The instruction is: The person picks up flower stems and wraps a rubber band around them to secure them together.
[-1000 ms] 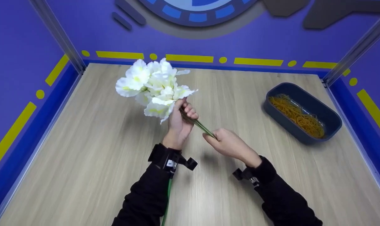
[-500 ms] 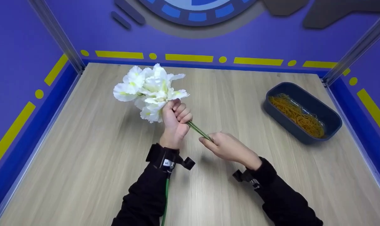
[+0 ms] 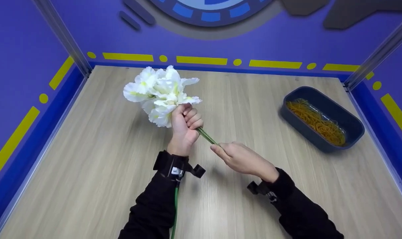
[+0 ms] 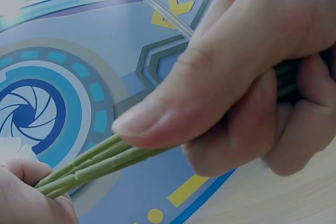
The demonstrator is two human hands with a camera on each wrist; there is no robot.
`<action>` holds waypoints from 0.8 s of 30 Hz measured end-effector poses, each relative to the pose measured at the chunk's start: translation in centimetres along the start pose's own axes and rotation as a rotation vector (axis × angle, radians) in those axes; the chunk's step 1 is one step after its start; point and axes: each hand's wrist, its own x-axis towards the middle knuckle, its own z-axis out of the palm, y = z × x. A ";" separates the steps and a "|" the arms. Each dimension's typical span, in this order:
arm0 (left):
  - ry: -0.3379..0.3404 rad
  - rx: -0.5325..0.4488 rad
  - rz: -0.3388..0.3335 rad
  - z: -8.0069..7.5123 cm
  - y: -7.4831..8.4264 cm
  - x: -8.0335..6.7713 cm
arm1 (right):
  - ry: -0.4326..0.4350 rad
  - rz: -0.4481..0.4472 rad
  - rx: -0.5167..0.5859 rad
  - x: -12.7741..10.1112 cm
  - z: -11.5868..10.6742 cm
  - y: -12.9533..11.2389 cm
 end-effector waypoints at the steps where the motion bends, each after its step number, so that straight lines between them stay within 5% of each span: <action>1: 0.003 0.001 -0.003 0.0 0.0 0.0 | -0.001 0.001 -0.002 0.0 0.0 0.0; 24: 0.093 -0.018 0.056 0.1 -0.2 0.3 | -0.104 0.061 0.092 -0.5 -0.4 0.2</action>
